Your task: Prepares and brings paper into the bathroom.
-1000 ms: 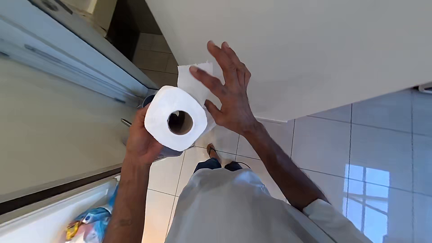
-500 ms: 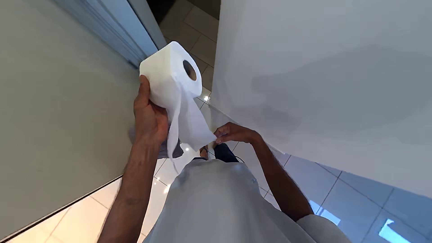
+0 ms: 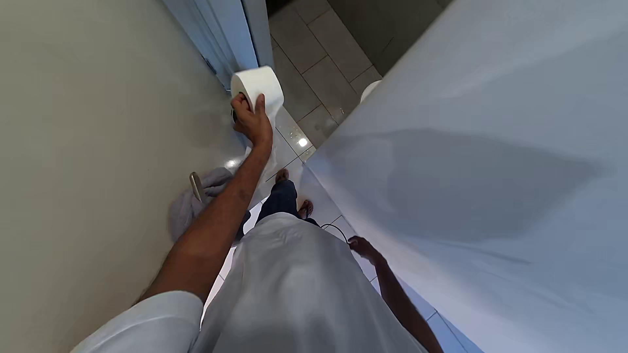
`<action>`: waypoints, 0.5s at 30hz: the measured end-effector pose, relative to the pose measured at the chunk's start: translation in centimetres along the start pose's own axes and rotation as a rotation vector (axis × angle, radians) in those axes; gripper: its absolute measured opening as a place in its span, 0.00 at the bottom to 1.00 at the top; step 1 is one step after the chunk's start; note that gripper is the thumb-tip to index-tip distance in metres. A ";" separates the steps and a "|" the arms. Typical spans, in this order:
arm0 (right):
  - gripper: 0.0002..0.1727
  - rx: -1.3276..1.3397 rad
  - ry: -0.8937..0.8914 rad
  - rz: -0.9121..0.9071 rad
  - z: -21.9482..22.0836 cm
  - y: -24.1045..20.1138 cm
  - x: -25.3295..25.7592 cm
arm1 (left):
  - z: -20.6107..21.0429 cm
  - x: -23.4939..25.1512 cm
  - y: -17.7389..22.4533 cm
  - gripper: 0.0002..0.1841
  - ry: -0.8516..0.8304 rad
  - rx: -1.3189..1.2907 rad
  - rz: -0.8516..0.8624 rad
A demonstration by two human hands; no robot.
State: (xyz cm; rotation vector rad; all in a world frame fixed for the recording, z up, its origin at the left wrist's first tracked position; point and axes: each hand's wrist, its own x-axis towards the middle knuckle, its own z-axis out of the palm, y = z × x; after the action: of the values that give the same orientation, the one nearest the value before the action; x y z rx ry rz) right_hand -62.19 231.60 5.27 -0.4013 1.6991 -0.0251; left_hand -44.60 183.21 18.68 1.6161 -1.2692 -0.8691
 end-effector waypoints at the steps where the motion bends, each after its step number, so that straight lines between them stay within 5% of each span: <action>1: 0.29 0.044 0.010 0.033 -0.1 0.5 -0.3 | 1.1 0.4 -1.4 0.30 -0.015 0.085 -0.025; 5: 0.28 0.206 0.082 0.122 -1.8 0.2 -1.2 | 6.0 1.3 -5.4 0.30 -0.133 0.281 -0.108; 9: 0.26 0.407 0.181 0.159 -4.4 -4.0 -1.6 | 12.3 4.2 -7.7 0.29 -0.395 0.381 0.008; 15: 0.24 0.638 0.155 0.271 -5.6 -15.0 -2.0 | 20.6 15.7 -3.0 0.29 -0.725 0.312 0.090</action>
State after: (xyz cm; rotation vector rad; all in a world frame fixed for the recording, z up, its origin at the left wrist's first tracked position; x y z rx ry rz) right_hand -63.62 216.89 11.80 0.3131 1.7780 -0.3965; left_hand -58.53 163.83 8.21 1.5038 -2.0438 -1.3146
